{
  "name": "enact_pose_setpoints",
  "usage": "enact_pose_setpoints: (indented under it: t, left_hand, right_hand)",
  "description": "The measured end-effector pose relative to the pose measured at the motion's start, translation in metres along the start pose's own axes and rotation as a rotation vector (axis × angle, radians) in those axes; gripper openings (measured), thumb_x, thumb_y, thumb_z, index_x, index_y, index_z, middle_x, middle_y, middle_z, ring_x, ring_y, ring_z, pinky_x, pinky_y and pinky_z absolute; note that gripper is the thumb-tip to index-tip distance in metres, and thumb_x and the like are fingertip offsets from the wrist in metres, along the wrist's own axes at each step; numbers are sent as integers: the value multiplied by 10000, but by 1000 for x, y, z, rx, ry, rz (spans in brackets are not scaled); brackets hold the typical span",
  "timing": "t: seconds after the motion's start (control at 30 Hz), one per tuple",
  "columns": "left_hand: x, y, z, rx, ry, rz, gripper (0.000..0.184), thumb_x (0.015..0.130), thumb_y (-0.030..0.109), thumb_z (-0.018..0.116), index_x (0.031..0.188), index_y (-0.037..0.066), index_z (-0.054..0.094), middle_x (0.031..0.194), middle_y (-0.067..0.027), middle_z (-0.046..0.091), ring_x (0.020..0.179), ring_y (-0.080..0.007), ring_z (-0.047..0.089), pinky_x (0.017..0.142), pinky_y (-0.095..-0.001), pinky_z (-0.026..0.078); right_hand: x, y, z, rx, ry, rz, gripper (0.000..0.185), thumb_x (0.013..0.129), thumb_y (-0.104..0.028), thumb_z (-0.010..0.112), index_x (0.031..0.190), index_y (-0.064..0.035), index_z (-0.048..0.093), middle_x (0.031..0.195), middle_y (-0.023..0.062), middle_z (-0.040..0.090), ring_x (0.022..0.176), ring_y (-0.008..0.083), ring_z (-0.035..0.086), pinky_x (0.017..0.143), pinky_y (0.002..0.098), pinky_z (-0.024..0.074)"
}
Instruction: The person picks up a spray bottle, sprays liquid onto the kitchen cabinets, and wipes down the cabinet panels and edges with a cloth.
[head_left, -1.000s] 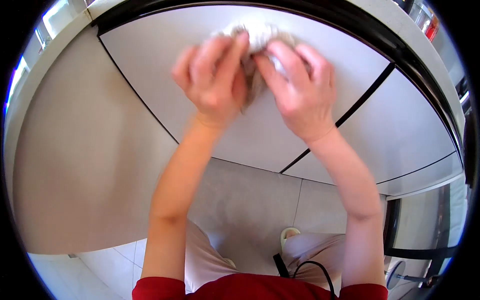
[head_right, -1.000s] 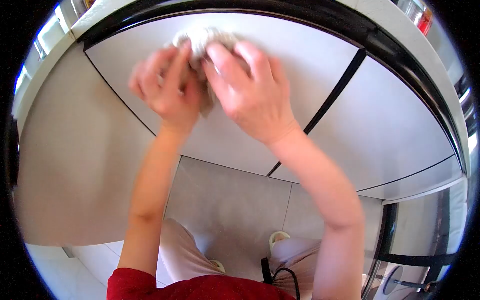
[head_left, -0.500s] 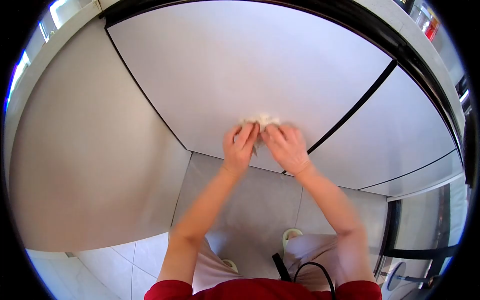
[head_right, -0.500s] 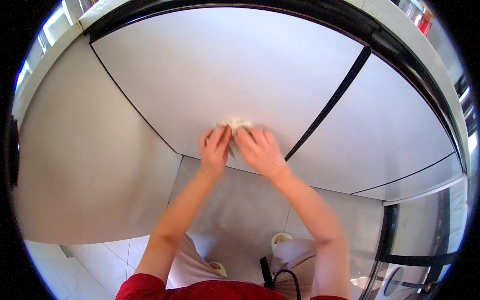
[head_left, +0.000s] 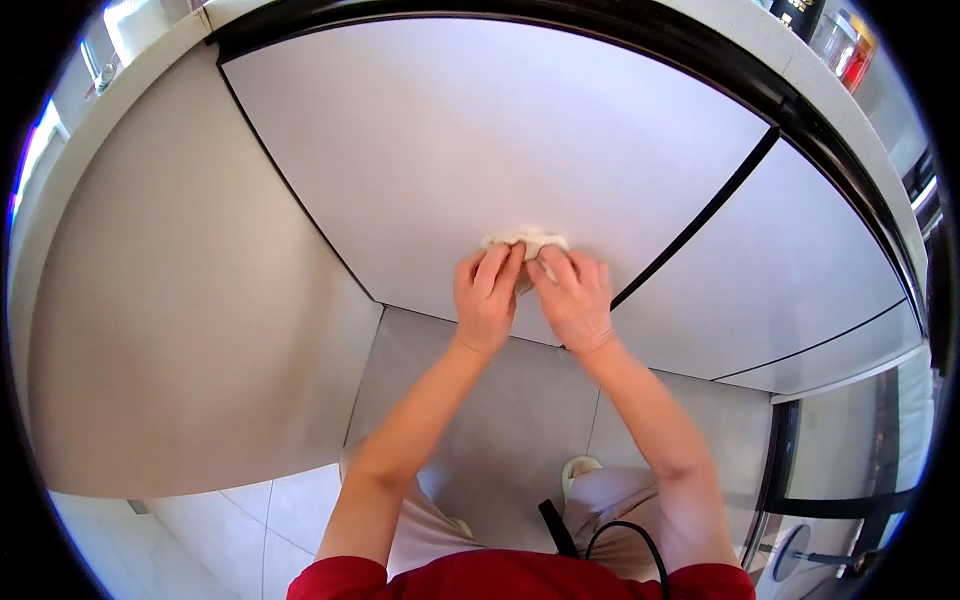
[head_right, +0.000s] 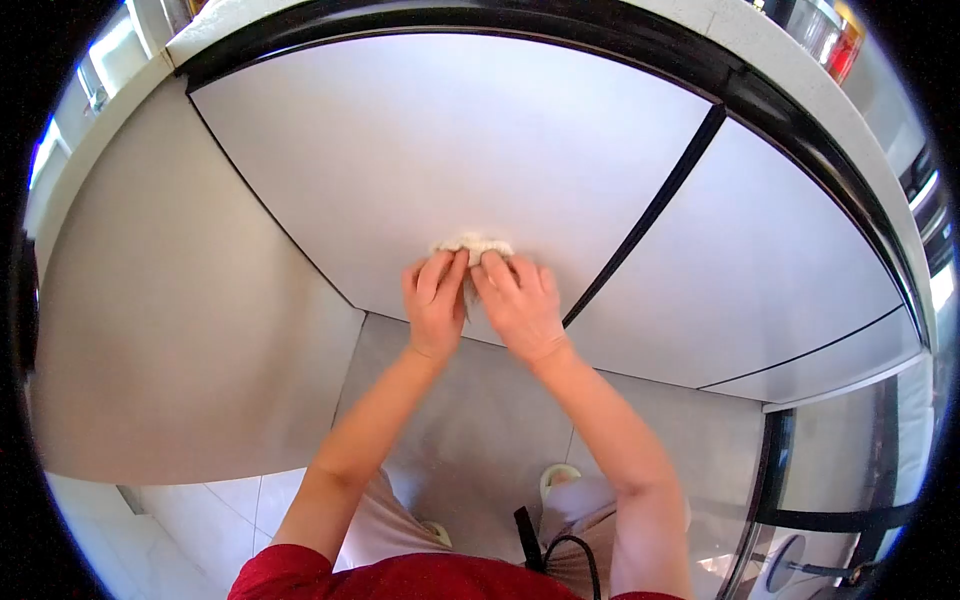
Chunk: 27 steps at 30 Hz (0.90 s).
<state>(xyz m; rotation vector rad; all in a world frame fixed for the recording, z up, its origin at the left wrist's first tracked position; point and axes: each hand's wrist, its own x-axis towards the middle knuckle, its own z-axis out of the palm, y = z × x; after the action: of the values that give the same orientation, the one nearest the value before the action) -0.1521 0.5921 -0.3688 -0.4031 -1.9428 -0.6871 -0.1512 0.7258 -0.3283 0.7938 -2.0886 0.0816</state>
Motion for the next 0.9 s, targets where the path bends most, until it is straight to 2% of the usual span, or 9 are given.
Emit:
enact_pose_setpoints:
  t: [0.07, 0.17, 0.3, 0.43, 0.5, 0.6, 0.73, 0.87, 0.9]
  left_hand:
    - [-3, 3, -1, -17, 33, -21, 431, 652, -89, 611, 1066, 28, 636, 1108, -72, 559, 937, -293, 508, 807, -372, 431]
    - [-60, -18, 19, 1, -123, 24, 464, 625, -55, 628, 1078, 45, 628, 1162, -53, 544, 963, -293, 512, 801, -344, 458]
    - [-28, 6, 4, -28, -140, -55, 437, 633, -55, 639, 1057, 47, 637, 1148, -46, 558, 970, -294, 513, 803, -345, 455]
    - [97, 53, 3, -62, 296, 151, 338, 680, -12, 661, 1012, 51, 678, 1092, -50, 606, 952, -257, 516, 813, -332, 442]
    - [164, 80, -1, -78, 403, 302, 343, 680, 20, 658, 1020, 51, 686, 1107, -56, 606, 952, -240, 514, 828, -317, 436]
    - [208, 101, 16, -89, 618, 428, 330, 641, 63, 647, 966, 74, 700, 1072, -12, 591, 901, -215, 485, 790, -284, 425]
    - [144, 82, 35, -63, 394, 505, 316, 634, 73, 694, 948, 80, 726, 1063, 10, 592, 938, -217, 469, 768, -298, 423]
    - [49, 54, 43, -94, 88, 446, 297, 666, 63, 696, 962, 68, 717, 1075, 16, 581, 889, -220, 461, 749, -312, 439]
    - [31, 46, 45, -96, 88, 455, 297, 666, 63, 696, 962, 68, 717, 1075, 16, 581, 889, -220, 461, 749, -312, 439]
  right_hand:
    - [-5, 0, 0, 7, 47, 38, 186, 764, -135, 614, 941, -89, 648, 1067, -21, 539, 930, 187, 492, 711, 320, 393]
    - [-57, 6, 34, 101, -57, -90, 174, 795, -153, 590, 944, -84, 646, 1092, -10, 536, 962, 180, 500, 761, 323, 408]
    - [-46, 17, 14, -1, -97, -190, 186, 795, -152, 589, 954, -79, 653, 1096, -5, 545, 999, 180, 499, 790, 321, 406]
    - [41, 66, -58, -149, 328, -164, 210, 756, -165, 658, 946, -77, 677, 1094, -9, 586, 974, 194, 515, 771, 330, 407]
    - [79, 93, -93, -350, 491, -118, 197, 735, -153, 682, 929, -127, 702, 1066, -24, 602, 945, 199, 529, 759, 330, 409]
    - [99, 110, -119, -366, 527, -89, 213, 723, -151, 695, 935, -143, 713, 1060, -21, 606, 950, 207, 514, 755, 326, 411]
    - [28, 106, -70, -263, 511, -32, 212, 695, -125, 723, 906, -137, 719, 1052, -18, 589, 960, 212, 476, 731, 326, 415]
    - [-52, 69, -21, -128, 405, 64, 169, 682, -104, 723, 848, -129, 699, 1030, -18, 572, 948, 209, 477, 695, 329, 415]
    - [-67, 62, -15, -77, 317, 58, 172, 676, -104, 725, 843, -129, 693, 1028, -18, 570, 941, 204, 481, 689, 328, 415]
